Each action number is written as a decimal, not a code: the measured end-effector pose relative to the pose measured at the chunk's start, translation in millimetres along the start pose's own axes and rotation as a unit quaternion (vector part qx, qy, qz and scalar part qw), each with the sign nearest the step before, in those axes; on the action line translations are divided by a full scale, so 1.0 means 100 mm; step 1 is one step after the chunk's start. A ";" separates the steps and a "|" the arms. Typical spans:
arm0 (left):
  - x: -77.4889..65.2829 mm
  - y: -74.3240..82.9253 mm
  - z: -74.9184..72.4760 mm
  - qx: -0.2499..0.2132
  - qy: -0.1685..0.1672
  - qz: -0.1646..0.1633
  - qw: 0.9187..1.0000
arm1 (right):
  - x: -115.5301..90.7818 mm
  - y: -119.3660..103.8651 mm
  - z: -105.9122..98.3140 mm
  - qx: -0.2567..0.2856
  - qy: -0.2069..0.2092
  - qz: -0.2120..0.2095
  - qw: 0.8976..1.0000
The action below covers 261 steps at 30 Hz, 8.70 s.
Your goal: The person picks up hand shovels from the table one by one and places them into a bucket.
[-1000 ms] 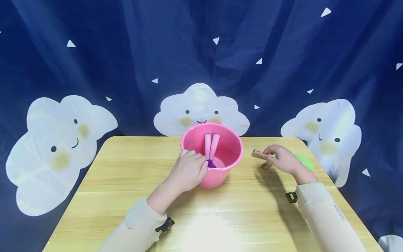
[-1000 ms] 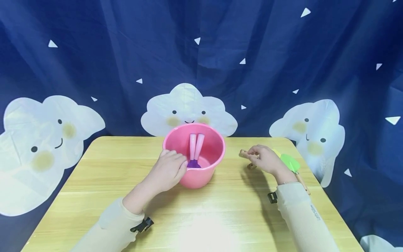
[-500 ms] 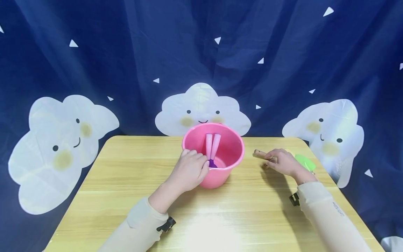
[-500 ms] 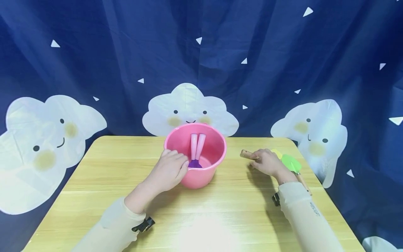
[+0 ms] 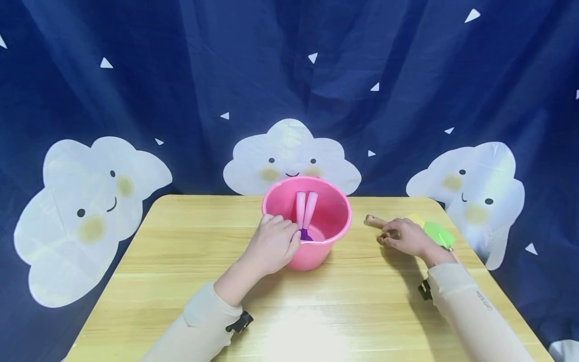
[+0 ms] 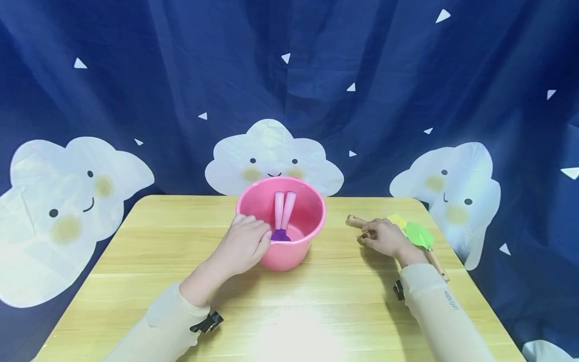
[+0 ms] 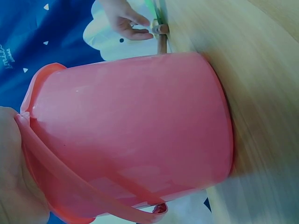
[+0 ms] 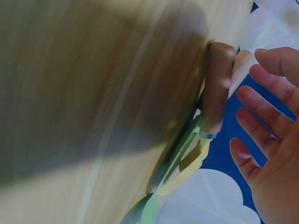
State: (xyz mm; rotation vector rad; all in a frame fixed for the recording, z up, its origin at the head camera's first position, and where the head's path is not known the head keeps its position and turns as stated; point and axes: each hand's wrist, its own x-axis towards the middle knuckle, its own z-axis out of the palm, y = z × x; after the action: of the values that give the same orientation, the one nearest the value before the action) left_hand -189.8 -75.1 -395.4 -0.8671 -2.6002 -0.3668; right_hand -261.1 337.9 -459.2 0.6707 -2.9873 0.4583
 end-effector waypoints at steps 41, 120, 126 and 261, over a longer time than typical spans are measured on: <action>0.00 0.00 0.01 -0.006 0.027 0.012 1.000 | 0.03 0.01 0.19 -0.097 0.035 -0.023 0.994; -0.02 0.01 0.01 -0.006 0.021 0.004 1.000 | 0.28 -0.08 -0.31 0.061 0.161 -0.015 0.985; -0.03 0.01 0.00 -0.008 0.022 0.002 1.000 | 0.30 -0.08 -0.30 0.057 0.169 -0.022 0.984; 0.01 0.00 0.02 -0.012 0.020 -0.007 1.000 | 0.27 -1.58 -1.86 0.028 0.129 -0.142 0.981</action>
State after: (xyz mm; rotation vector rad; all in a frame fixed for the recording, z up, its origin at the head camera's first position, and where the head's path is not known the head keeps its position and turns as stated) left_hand -190.9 -74.4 -396.7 -0.8401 -2.5709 -0.4152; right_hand -222.4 245.4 -234.8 0.9440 -2.5936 0.5625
